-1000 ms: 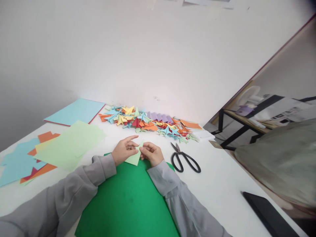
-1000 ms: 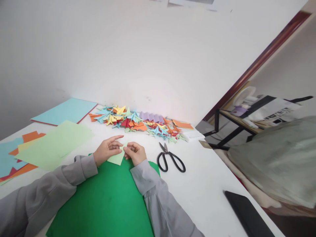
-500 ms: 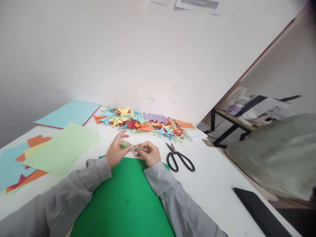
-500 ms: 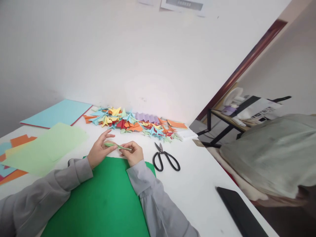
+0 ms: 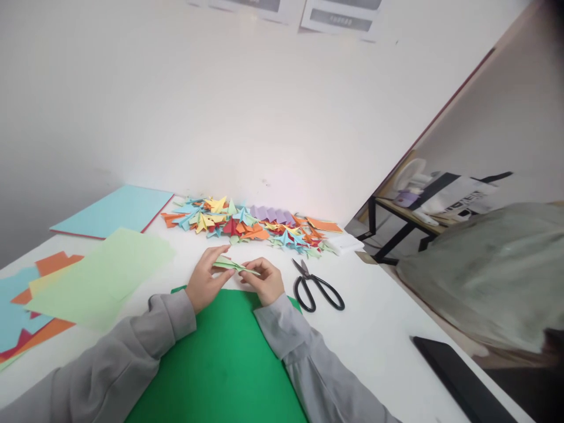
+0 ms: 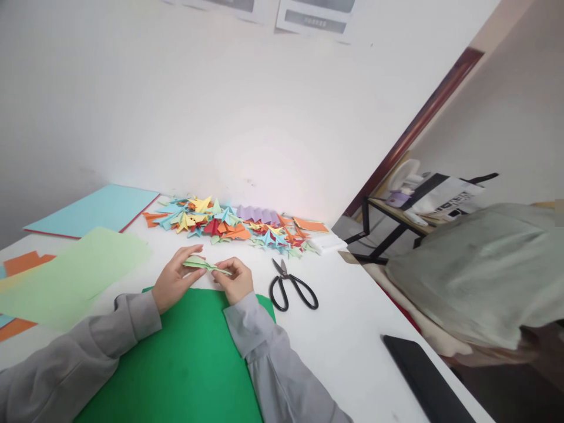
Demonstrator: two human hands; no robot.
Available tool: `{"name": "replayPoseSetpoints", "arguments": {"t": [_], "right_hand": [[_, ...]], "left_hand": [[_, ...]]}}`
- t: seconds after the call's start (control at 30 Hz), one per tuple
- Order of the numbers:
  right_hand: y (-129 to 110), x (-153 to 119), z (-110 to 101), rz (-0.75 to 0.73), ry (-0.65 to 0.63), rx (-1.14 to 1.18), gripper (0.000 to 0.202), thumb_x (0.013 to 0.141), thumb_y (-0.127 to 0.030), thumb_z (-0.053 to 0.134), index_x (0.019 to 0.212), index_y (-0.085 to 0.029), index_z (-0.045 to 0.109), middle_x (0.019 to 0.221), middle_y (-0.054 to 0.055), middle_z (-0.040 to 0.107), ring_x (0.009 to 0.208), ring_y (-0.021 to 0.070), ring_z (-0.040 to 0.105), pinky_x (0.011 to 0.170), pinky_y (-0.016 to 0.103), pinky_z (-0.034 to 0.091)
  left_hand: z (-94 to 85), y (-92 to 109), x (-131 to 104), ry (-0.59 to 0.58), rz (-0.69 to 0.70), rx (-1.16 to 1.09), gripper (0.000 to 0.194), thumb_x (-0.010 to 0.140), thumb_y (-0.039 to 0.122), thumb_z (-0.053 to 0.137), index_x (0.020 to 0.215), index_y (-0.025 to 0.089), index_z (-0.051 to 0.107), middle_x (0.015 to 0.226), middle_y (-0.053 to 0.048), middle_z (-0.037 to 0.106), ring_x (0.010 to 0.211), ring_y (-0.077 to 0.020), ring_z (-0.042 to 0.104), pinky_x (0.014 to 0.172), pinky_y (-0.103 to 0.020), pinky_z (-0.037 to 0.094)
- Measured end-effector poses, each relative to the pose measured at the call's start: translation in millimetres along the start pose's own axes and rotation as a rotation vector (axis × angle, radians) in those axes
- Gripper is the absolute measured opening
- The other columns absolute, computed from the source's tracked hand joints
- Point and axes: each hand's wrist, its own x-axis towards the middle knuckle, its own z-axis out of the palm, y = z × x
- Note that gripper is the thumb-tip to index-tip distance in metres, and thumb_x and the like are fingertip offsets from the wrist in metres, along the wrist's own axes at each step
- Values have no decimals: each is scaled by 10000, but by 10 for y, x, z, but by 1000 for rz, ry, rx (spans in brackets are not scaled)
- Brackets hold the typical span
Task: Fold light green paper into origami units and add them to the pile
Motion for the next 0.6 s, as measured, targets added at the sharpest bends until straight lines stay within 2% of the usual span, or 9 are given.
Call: {"name": "replayPoseSetpoints", "arguments": {"t": [0.1, 0.17, 0.27, 0.4, 0.6], "right_hand": [[-18, 12, -13, 36, -13, 19, 206, 553, -279, 695, 632, -169, 539, 608, -8, 600, 565, 125, 578, 502, 251, 495], [-9, 32, -33, 42, -4, 36, 209, 576, -296, 686, 649, -165, 540, 600, -2, 609, 576, 128, 588, 506, 246, 493], [18, 64, -64, 63, 3, 80, 225, 596, -315, 677, 655, -160, 524, 615, 10, 631, 538, 115, 586, 502, 240, 491], [22, 82, -81, 76, -11, 95, 243, 604, -325, 670, 678, -172, 497, 542, -17, 608, 468, 112, 575, 489, 249, 492], [1, 106, -118, -10, 3, -4, 226, 616, -323, 650, 750, -191, 525, 571, -28, 591, 479, 119, 576, 466, 245, 477]], "left_hand": [[8, -2, -13, 37, 18, 60, 568, 726, 221, 514, 1247, 274, 294, 1122, -71, 393, 998, -175, 476, 793, -322, 465], [4, 0, -12, 70, 62, 156, 580, 732, 205, 502, 1257, 297, 272, 1171, -72, 341, 1054, -186, 432, 830, -348, 439], [-1, 9, 22, 74, 171, 334, 505, 730, 198, 506, 1207, 286, 363, 1219, -78, 276, 1129, -218, 354, 893, -405, 379], [26, 6, 110, 18, 272, 476, 380, 720, 204, 536, 1094, 247, 486, 1232, -84, 264, 1174, -258, 287, 935, -449, 316], [54, -83, 198, -28, 265, 430, 253, 717, 221, 551, 970, 216, 546, 1109, -80, 375, 1064, -236, 409, 873, -405, 388]]}}
